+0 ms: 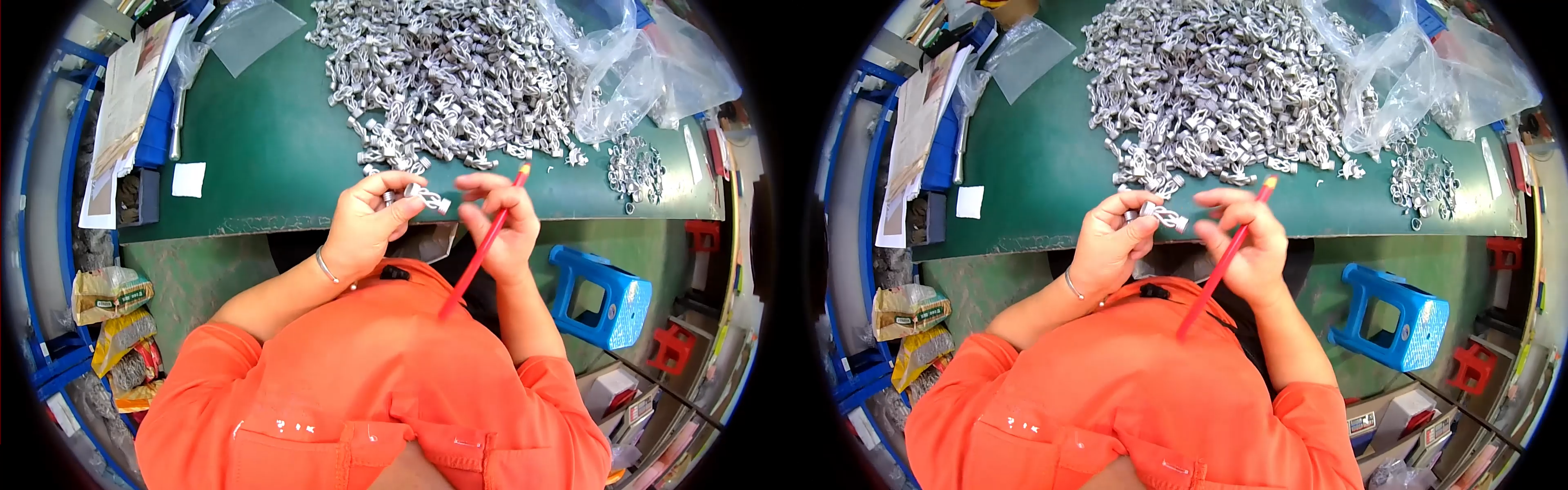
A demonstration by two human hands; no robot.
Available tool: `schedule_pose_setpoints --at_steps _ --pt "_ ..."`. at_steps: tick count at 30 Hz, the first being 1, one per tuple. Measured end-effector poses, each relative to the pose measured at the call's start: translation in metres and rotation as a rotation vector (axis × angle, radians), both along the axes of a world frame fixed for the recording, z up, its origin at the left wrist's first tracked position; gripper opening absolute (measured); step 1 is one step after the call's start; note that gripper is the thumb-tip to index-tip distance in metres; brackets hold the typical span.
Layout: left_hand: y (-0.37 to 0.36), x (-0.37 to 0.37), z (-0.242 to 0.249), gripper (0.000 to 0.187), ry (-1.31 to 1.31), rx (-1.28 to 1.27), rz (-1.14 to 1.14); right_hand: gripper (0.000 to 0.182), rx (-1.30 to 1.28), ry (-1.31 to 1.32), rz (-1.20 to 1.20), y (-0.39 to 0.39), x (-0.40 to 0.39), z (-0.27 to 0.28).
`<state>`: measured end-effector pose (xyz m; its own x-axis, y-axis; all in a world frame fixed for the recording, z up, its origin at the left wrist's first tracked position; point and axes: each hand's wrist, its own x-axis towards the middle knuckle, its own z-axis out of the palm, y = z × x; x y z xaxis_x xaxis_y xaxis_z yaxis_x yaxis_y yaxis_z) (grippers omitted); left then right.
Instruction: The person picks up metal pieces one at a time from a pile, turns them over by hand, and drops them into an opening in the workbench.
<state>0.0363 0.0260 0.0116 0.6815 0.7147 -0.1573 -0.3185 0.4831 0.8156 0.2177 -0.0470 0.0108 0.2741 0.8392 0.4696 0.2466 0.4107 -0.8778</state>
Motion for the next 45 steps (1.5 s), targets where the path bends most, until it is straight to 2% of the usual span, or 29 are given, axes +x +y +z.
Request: schedule_pose_setpoints --at_steps 2,4,6,9,10,12,13,15,18,19,21,22,24,26,28,30,32,36,37,39,42,44,45 --pt "0.003 -0.001 -0.008 0.019 -0.203 -0.216 -0.002 0.02 -0.016 -0.066 -0.283 0.017 0.014 -0.009" --pt "-0.001 0.006 0.006 0.02 -0.074 -0.29 0.108 0.018 -0.115 -0.078 -0.415 0.034 0.03 -0.015" --pt "-0.003 0.009 0.021 0.017 -0.101 -0.433 0.13 0.018 -0.121 -0.073 -0.403 0.043 0.035 -0.019" --pt "0.0 0.001 0.008 0.01 -0.168 -0.47 0.069 0.024 -0.177 -0.21 -0.368 0.052 0.029 -0.024" --pt "0.001 0.0 0.001 0.01 -0.167 -0.472 0.065 0.023 -0.185 -0.154 -0.35 0.051 0.027 -0.024" --pt "0.003 -0.002 -0.009 0.007 -0.137 -0.357 0.005 0.023 -0.172 -0.047 -0.353 0.046 0.021 -0.02" --pt "0.0 0.0 -0.006 0.011 -0.039 -0.318 0.062 0.023 -0.175 -0.042 -0.355 0.044 0.02 -0.021" --pt "0.0 0.001 -0.006 0.014 0.005 -0.257 0.05 0.024 -0.051 0.26 -0.267 0.04 0.016 -0.018" --pt "-0.003 0.006 0.002 0.022 0.104 -0.146 0.04 0.025 -0.329 0.63 -0.185 0.024 0.007 0.002" --pt "-0.004 0.009 0.004 0.027 0.156 -0.089 0.043 0.025 -0.338 0.637 -0.186 0.02 0.003 0.005" --pt "-0.005 0.009 0.002 0.028 0.151 -0.054 0.023 0.024 -0.342 0.819 -0.053 0.015 -0.003 0.006" --pt "-0.005 0.009 0.001 0.03 0.139 -0.013 0.001 0.024 -0.348 0.822 -0.053 0.012 -0.006 0.005" --pt "-0.007 0.01 0.003 0.029 0.143 -0.022 0.005 0.023 -0.322 0.877 0.101 0.007 -0.011 -0.001" --pt "-0.01 0.01 0.003 0.027 0.151 0.185 0.082 0.024 -0.297 0.913 0.17 0.003 -0.014 -0.012" --pt "-0.01 0.01 0.006 0.026 0.131 0.205 0.09 0.026 -0.18 0.842 0.117 -0.001 -0.021 -0.019" --pt "-0.009 0.009 0.006 0.021 0.134 0.254 0.082 0.028 -0.182 0.773 0.094 -0.007 -0.022 -0.02" --pt "-0.007 0.005 -0.002 0.019 0.118 0.171 0.048 0.028 -0.08 0.406 -0.021 -0.01 -0.026 -0.016" --pt "-0.004 0.003 -0.009 0.018 0.026 -0.047 0.005 0.028 -0.074 0.32 -0.002 -0.012 -0.02 -0.013" --pt "-0.005 0.004 -0.012 0.019 0.082 -0.002 -0.026 0.028 -0.075 0.318 -0.003 -0.011 -0.021 -0.012" --pt "-0.007 0.005 -0.01 0.018 0.094 0.03 -0.044 0.027 -0.085 0.138 -0.069 -0.008 -0.028 -0.009" --pt "-0.005 0.008 -0.012 0.013 0.093 0.008 -0.041 0.025 -0.076 0.114 -0.101 -0.004 -0.025 -0.006" --pt "-0.001 0.007 -0.012 0.013 -0.074 -0.268 0.058 0.024 0.068 -0.301 -0.344 0.009 -0.001 -0.008" --pt "0.002 0.004 -0.012 0.015 -0.026 -0.252 0.038 0.023 0.023 -0.421 -0.458 0.013 0.011 -0.01"
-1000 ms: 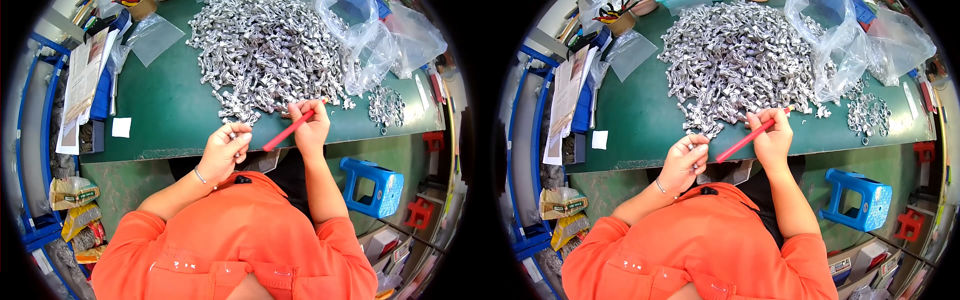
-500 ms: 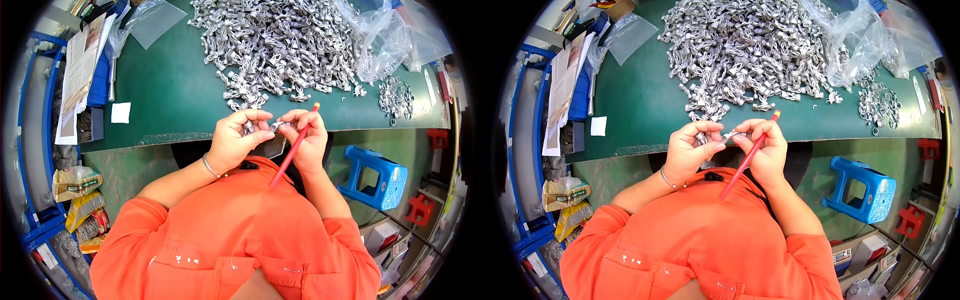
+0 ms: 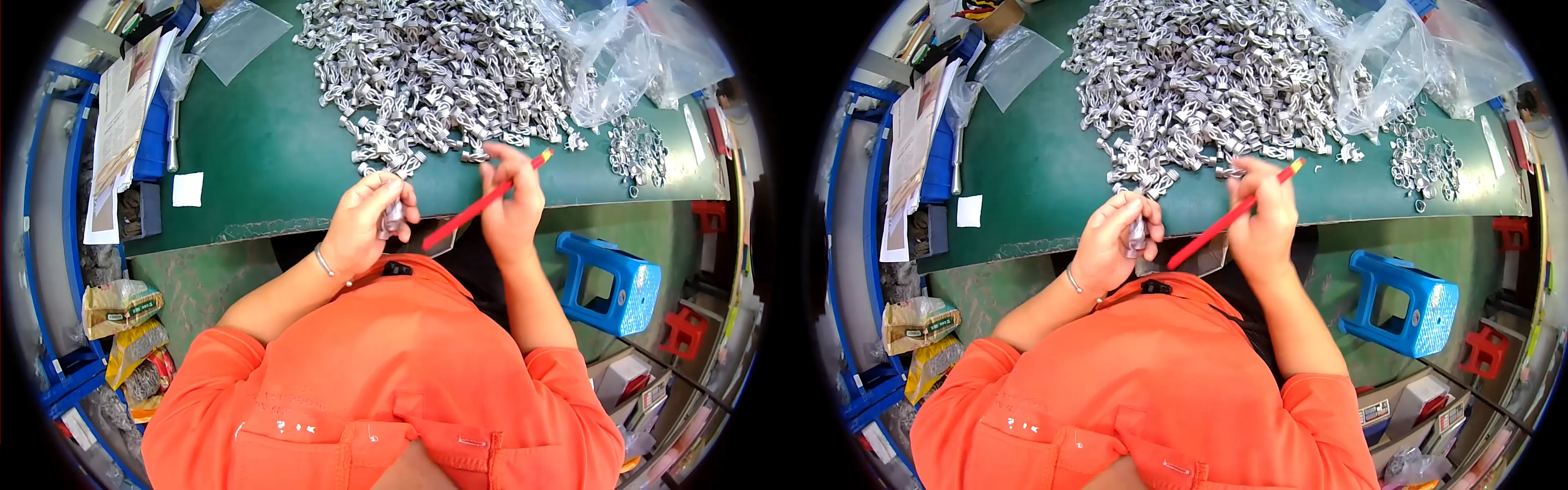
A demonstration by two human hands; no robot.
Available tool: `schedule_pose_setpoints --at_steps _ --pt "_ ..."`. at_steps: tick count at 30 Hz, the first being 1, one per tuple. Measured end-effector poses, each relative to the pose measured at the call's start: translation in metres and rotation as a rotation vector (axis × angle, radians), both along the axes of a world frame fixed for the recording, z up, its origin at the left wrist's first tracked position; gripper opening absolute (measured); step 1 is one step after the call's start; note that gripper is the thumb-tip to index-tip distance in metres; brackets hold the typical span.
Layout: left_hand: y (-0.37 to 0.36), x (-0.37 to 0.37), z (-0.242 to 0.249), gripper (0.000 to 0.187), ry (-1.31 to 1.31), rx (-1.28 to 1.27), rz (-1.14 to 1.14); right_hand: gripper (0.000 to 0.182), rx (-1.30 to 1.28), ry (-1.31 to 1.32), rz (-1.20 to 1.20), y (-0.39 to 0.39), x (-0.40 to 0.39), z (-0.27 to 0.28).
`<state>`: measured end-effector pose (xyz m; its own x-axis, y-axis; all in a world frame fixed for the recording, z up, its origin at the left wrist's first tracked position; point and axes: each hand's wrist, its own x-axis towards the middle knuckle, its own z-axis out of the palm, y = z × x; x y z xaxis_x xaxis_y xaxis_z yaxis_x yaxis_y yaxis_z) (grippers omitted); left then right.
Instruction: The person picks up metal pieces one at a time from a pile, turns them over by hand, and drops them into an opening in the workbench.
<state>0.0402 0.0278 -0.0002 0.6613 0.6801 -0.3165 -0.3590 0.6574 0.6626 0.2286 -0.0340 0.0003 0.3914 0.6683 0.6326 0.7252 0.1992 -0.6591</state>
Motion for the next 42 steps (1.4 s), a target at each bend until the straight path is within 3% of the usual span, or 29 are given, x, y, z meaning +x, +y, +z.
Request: schedule_pose_setpoints --at_steps 1,4,7,8,10,12,15,18,21,23,25,28,29,31,33,35,37,39,42 --pt "0.002 -0.004 0.003 0.015 -0.001 0.001 -0.003 0.022 -0.077 -0.128 -0.07 0.004 0.012 -0.003" --pt "0.006 -0.017 0.008 0.014 0.225 0.028 -0.39 0.022 -0.219 -0.059 0.003 0.003 0.024 -0.014" --pt "0.001 -0.023 0.02 0.019 0.33 0.0 -0.501 0.021 -0.294 0.062 0.008 -0.001 0.021 -0.014" --pt "0.001 -0.028 0.015 0.027 0.273 -0.048 -0.567 0.021 -0.27 0.402 0.095 -0.003 0.019 -0.014" --pt "-0.006 -0.03 0.014 0.029 0.27 -0.148 -0.513 0.021 -0.259 0.956 0.224 -0.005 0.013 -0.001" --pt "-0.008 -0.03 0.011 0.034 0.301 -0.321 -0.433 0.021 -0.273 1.063 0.256 -0.01 0.013 0.004" --pt "-0.009 -0.029 0.003 0.036 0.156 -0.385 -0.405 0.019 -0.271 1.186 0.313 -0.014 0.01 0.004" --pt "-0.016 -0.022 0.012 0.037 0.204 -0.33 -0.339 0.019 -0.24 1.22 0.361 -0.016 0.006 0.006" --pt "-0.015 -0.021 0.013 0.036 0.252 -0.266 -0.417 0.022 -0.158 1.184 0.45 -0.019 0.001 0.002" --pt "-0.013 -0.018 0.018 0.034 0.222 -0.207 -0.4 0.026 -0.105 0.999 0.504 -0.021 -0.005 -0.001" --pt "-0.009 -0.013 0.022 0.031 0.174 -0.095 -0.277 0.029 -0.101 0.873 0.513 -0.024 -0.01 -0.003" --pt "-0.007 -0.004 0.021 0.027 0.147 -0.122 -0.186 0.033 -0.038 0.45 0.406 -0.022 -0.022 0.004" --pt "-0.006 -0.003 0.02 0.027 0.127 -0.148 -0.146 0.033 -0.038 0.451 0.408 -0.022 -0.024 0.008" --pt "-0.007 -0.003 0.02 0.026 0.094 -0.171 -0.158 0.031 0.026 0.242 0.456 -0.021 -0.026 0.014" --pt "-0.009 -0.003 0.019 0.024 0.047 -0.219 -0.113 0.03 0.066 0.225 0.647 -0.016 -0.025 0.016" --pt "-0.005 -0.009 0.018 0.025 0.021 -0.296 -0.138 0.029 0.064 0.176 0.604 -0.008 -0.026 0.015" --pt "-0.002 -0.016 0.012 0.026 -0.005 -0.375 -0.159 0.027 0.013 0.079 0.307 0.005 -0.021 0.002" --pt "0.001 -0.019 0.008 0.025 -0.214 -0.437 -0.223 0.028 0.0 -0.042 0.143 0.027 -0.014 -0.004" --pt "-0.003 -0.014 0.019 0.012 0.033 -0.27 -0.122 0.027 -0.07 -0.14 0.043 0.043 -0.013 -0.009"
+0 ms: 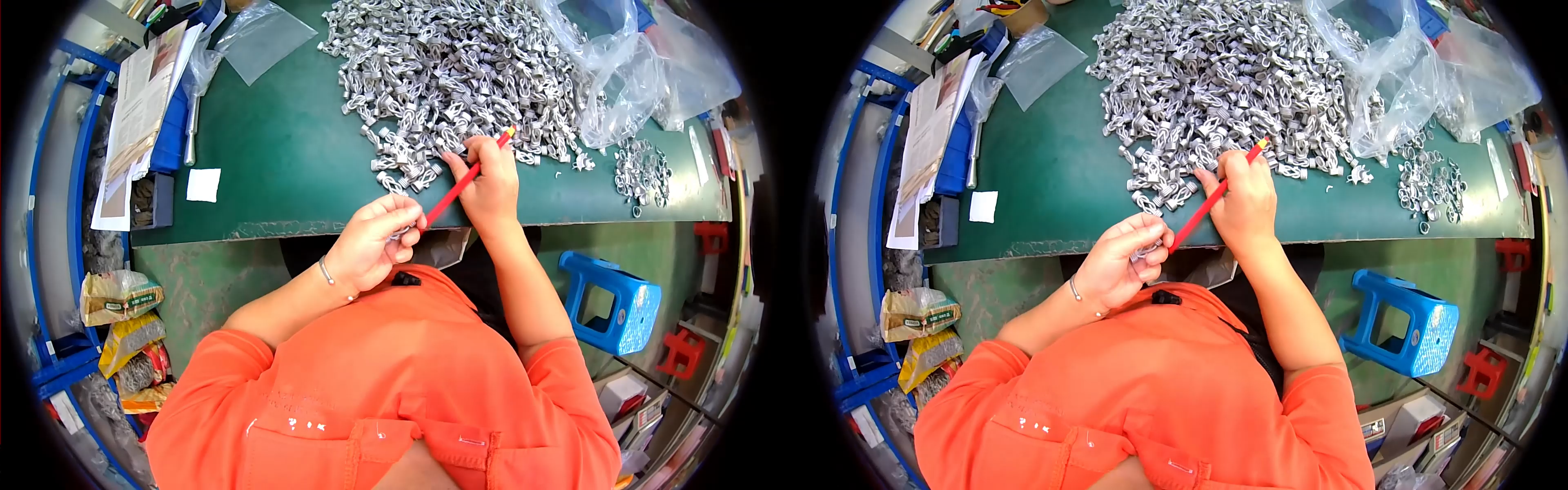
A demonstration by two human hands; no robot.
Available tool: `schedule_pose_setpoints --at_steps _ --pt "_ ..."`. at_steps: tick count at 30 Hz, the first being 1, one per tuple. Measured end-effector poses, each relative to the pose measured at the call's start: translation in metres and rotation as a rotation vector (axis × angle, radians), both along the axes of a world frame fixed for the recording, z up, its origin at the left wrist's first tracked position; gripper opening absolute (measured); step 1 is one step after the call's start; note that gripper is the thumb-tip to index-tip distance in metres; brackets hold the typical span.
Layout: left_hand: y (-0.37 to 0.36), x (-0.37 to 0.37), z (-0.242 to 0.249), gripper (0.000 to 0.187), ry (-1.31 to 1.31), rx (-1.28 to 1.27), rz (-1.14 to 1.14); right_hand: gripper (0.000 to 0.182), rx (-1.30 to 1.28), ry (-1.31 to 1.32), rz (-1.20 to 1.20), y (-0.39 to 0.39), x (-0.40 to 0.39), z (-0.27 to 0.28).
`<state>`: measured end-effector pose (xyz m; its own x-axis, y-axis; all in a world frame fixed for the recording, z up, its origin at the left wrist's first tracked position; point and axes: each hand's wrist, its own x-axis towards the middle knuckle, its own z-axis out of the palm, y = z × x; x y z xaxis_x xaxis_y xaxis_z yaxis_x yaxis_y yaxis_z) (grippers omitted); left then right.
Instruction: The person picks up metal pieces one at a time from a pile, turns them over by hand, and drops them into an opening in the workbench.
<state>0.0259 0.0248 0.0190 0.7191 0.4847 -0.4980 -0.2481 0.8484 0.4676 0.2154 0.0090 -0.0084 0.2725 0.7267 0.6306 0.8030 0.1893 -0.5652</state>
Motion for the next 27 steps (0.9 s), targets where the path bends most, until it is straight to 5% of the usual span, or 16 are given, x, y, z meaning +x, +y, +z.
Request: schedule_pose_setpoints --at_steps 3,7,9,13,18,23,25,27 --pt "0.002 0.0 0.002 0.008 0.109 0.126 0.041 0.026 -0.052 -0.069 -0.027 0.005 0.001 -0.005" --pt "0.006 -0.002 -0.003 0.012 0.095 0.199 0.058 0.025 -0.053 0.226 0.022 -0.006 0.0 0.0" --pt "0.008 0.002 -0.002 0.015 0.075 0.216 0.079 0.026 -0.004 0.973 0.289 -0.013 -0.004 0.003" --pt "0.008 0.012 0.002 0.022 0.04 0.25 0.151 0.023 -0.063 1.398 0.437 -0.028 -0.01 0.015" --pt "0.003 0.015 0.003 0.023 0.0 0.36 0.229 0.028 0.006 1.181 0.542 -0.036 -0.018 0.005" --pt "0.004 0.01 -0.007 0.022 -0.092 0.315 0.265 0.031 0.102 0.472 0.498 -0.043 -0.023 0.028" --pt "0.006 0.005 -0.011 0.019 -0.146 0.309 0.252 0.03 0.109 0.447 0.529 -0.042 -0.017 0.031" --pt "0.007 0.003 -0.008 0.018 -0.144 0.161 0.289 0.027 0.053 0.343 0.239 -0.04 -0.004 0.022"
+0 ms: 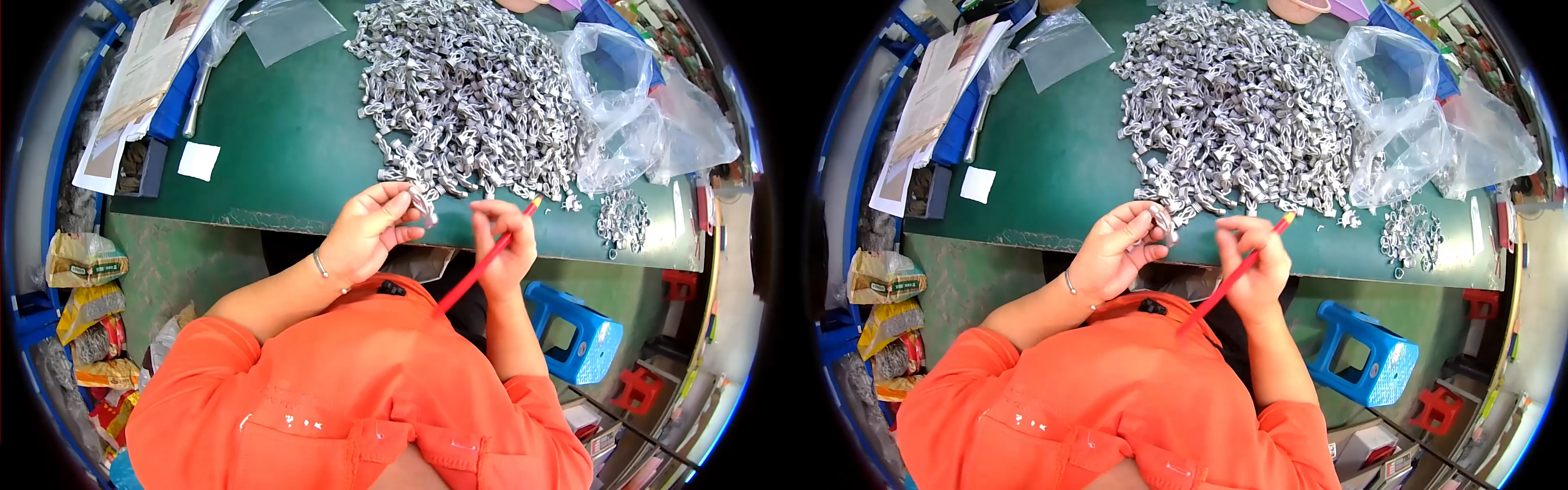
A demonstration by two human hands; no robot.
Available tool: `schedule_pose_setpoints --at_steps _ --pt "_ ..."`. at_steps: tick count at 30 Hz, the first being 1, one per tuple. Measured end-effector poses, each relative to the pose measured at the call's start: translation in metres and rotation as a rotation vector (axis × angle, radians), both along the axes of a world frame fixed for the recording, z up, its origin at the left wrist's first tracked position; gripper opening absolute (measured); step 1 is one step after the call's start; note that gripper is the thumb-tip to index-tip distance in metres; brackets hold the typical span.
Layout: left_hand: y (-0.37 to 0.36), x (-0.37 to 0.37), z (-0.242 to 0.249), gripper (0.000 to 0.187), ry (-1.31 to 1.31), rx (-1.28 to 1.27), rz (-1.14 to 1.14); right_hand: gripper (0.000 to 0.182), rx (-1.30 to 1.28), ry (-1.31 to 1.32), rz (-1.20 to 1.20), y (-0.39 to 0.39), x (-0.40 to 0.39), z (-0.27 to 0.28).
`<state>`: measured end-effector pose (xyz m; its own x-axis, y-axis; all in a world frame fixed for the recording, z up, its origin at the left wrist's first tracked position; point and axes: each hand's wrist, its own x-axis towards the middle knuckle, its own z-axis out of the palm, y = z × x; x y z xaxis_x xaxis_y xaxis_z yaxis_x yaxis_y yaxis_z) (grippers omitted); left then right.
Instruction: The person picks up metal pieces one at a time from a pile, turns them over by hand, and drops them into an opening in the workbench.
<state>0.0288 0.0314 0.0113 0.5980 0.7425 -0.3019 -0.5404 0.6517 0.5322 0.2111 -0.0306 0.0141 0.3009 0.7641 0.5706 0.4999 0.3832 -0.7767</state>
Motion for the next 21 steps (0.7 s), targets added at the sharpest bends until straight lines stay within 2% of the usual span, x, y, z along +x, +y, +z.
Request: schedule_pose_setpoints --at_steps 2,4,6,9,11,12,13,16,17,19,20,21 --pt "0.002 -0.003 0.003 0.017 0.033 -0.069 0.024 0.025 -0.103 -0.111 -0.136 0.009 0.014 -0.01" --pt "0.005 -0.01 -0.011 0.019 -0.168 -0.053 -0.078 0.025 -0.198 -0.11 -0.117 0.011 0.017 -0.016" --pt "0.004 -0.01 -0.011 0.019 -0.181 -0.063 -0.087 0.026 -0.162 -0.332 -0.087 0.017 0.013 -0.018" --pt "0.001 -0.003 0.024 0.013 0.044 -0.248 -0.003 0.027 -0.158 -0.386 -0.048 0.019 0.009 -0.026" --pt "0.003 -0.007 0.003 0.011 -0.014 -0.194 -0.047 0.027 -0.171 -0.394 -0.029 0.016 0.009 -0.025" --pt "0.003 -0.008 -0.001 0.01 -0.06 -0.136 -0.094 0.025 -0.274 0.061 0.021 0.013 0.006 -0.023" --pt "0.001 -0.006 -0.002 0.009 0.054 -0.087 -0.09 0.023 -0.367 0.52 0.067 0.011 0.005 -0.021" --pt "-0.003 0.0 -0.001 0.012 0.116 -0.016 -0.095 0.018 -0.385 0.909 0.274 0.003 0.01 -0.011" --pt "-0.005 0.002 0.0 0.016 0.135 -0.01 -0.098 0.018 -0.39 0.908 0.273 0.001 0.009 -0.01" --pt "-0.008 0.007 0.004 0.019 0.139 0.018 -0.11 0.019 -0.34 1.06 0.416 -0.004 0.007 -0.01" --pt "-0.008 0.008 0.004 0.022 0.145 0.056 -0.126 0.019 -0.347 1.061 0.416 -0.006 0.003 -0.009" --pt "-0.008 0.008 0.004 0.025 0.135 0.1 -0.151 0.021 -0.29 0.927 0.373 -0.008 -0.003 -0.009"
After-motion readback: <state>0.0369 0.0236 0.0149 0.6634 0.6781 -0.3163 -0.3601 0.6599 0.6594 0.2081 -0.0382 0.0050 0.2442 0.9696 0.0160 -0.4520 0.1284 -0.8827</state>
